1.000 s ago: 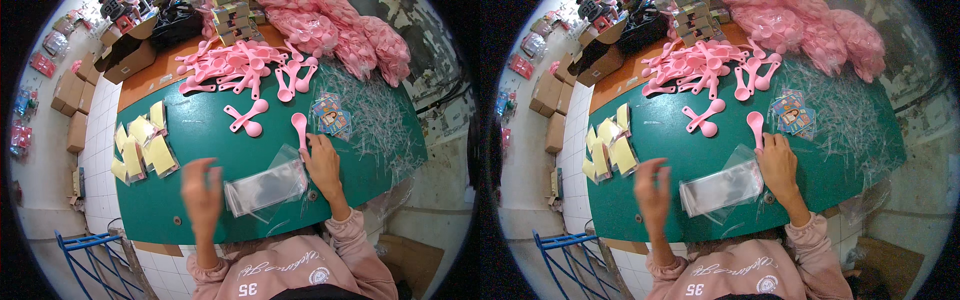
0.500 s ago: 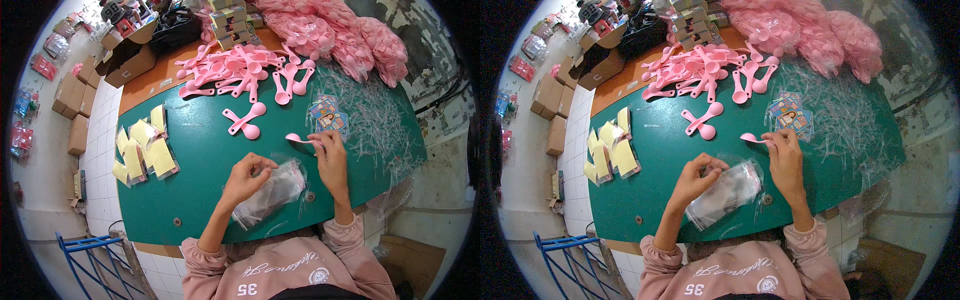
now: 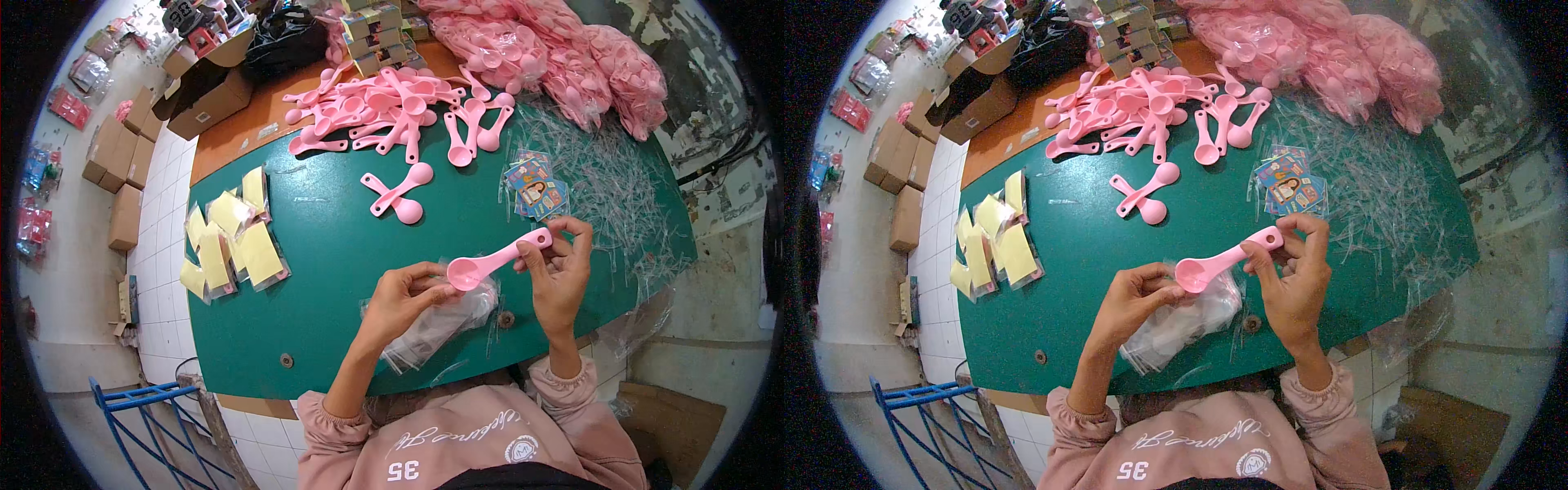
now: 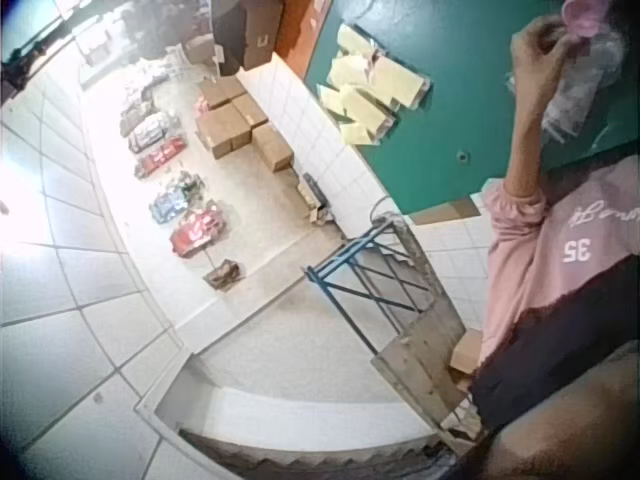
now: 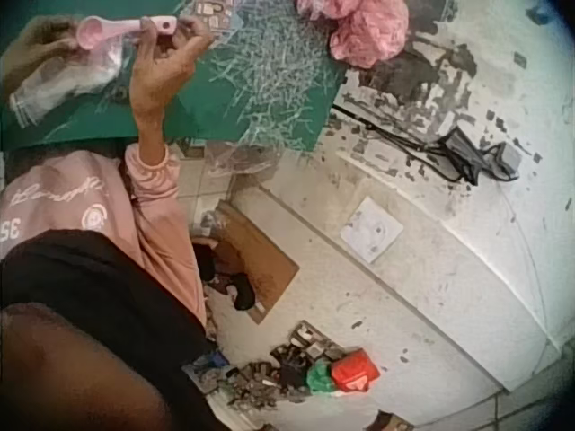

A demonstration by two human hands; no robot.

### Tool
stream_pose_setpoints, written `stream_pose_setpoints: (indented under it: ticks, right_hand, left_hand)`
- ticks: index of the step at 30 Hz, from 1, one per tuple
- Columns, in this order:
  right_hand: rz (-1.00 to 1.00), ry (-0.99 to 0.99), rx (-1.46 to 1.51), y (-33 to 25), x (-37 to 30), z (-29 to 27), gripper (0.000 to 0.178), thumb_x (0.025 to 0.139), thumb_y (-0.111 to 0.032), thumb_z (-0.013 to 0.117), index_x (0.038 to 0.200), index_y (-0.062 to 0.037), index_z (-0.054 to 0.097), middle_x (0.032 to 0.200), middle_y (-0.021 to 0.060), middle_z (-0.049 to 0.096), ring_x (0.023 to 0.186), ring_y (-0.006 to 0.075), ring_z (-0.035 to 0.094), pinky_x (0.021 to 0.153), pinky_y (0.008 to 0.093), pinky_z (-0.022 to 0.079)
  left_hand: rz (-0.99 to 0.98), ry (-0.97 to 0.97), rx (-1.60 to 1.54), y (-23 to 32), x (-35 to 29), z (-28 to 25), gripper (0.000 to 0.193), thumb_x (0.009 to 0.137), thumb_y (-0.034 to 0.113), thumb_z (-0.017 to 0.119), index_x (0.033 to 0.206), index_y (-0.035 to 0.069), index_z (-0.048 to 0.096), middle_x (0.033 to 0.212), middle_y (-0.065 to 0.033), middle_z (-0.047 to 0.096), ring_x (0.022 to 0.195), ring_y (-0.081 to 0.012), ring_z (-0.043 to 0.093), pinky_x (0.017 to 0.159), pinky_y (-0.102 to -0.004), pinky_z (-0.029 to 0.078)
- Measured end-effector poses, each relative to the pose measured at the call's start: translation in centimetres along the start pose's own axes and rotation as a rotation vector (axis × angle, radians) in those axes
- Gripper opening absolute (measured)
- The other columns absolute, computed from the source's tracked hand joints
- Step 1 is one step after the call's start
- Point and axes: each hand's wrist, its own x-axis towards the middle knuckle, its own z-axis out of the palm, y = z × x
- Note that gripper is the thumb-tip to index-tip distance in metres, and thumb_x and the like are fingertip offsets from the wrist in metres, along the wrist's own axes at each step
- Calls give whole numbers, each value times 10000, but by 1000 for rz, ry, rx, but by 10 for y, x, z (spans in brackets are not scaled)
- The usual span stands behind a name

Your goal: The person places pink plastic spoons and small printed cards into clear plastic bags, then seals each bag and sets it aside. The process is repeated continuously throughout the clip.

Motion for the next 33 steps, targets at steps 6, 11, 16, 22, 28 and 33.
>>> stream_pose_setpoints:
  ticks: [6, 11, 16, 22, 28, 33]
  right_hand:
    - [-54, -96, -125, -3, 4, -3, 320, 781, -15, 645, 971, -5, 387, 757, 108, 597, 668, 114, 579, 581, 229, 476]
    - [83, -305, -196, -10, 4, 1, 250, 788, -35, 635, 931, 9, 436, 742, 110, 599, 692, 109, 588, 606, 248, 482]
    - [117, -481, -121, -10, 2, 0, 86, 815, -27, 585, 856, 27, 531, 715, 107, 600, 678, 106, 588, 600, 238, 476]
    - [7, -549, -82, -6, 0, -7, 339, 875, -298, 517, 815, 26, 593, 853, 75, 584, 711, 142, 534, 704, 296, 449]
    - [-79, -602, -49, 7, 35, -22, 491, 838, -475, 504, 868, 1, 623, 1039, 145, 513, 917, 289, 459, 815, 362, 383]
    - [-223, -79, -1194, 82, 84, -74, 305, 780, -210, 608, 985, 6, 543, 913, 153, 544, 875, 303, 514, 807, 407, 385]
  left_hand:
    - [-10, -62, 33, 4, -2, 3, 302, 842, 98, 583, 1090, -70, 545, 929, -88, 639, 844, -125, 610, 770, -241, 483]
    - [113, -97, 32, -2, -3, 10, 318, 853, 95, 557, 1129, -61, 534, 1044, -75, 593, 943, -119, 544, 839, -258, 435]
    - [177, -8, 74, -10, -7, 18, 317, 875, 138, 534, 1132, -47, 529, 951, -72, 614, 857, -111, 561, 748, -246, 456]
    - [-8, -54, 229, 2, -16, 14, 279, 930, 175, 420, 969, -29, 606, 807, -49, 616, 694, -78, 515, 658, -227, 439]
    - [140, 9, -95, 7, -20, 17, 341, 961, 223, 353, 1030, -44, 553, 885, -93, 627, 768, -117, 584, 688, -233, 477]
    - [112, 22, -109, 8, -24, 9, 367, 965, 254, 326, 1091, -27, 527, 955, -179, 625, 815, -181, 621, 722, -282, 505]
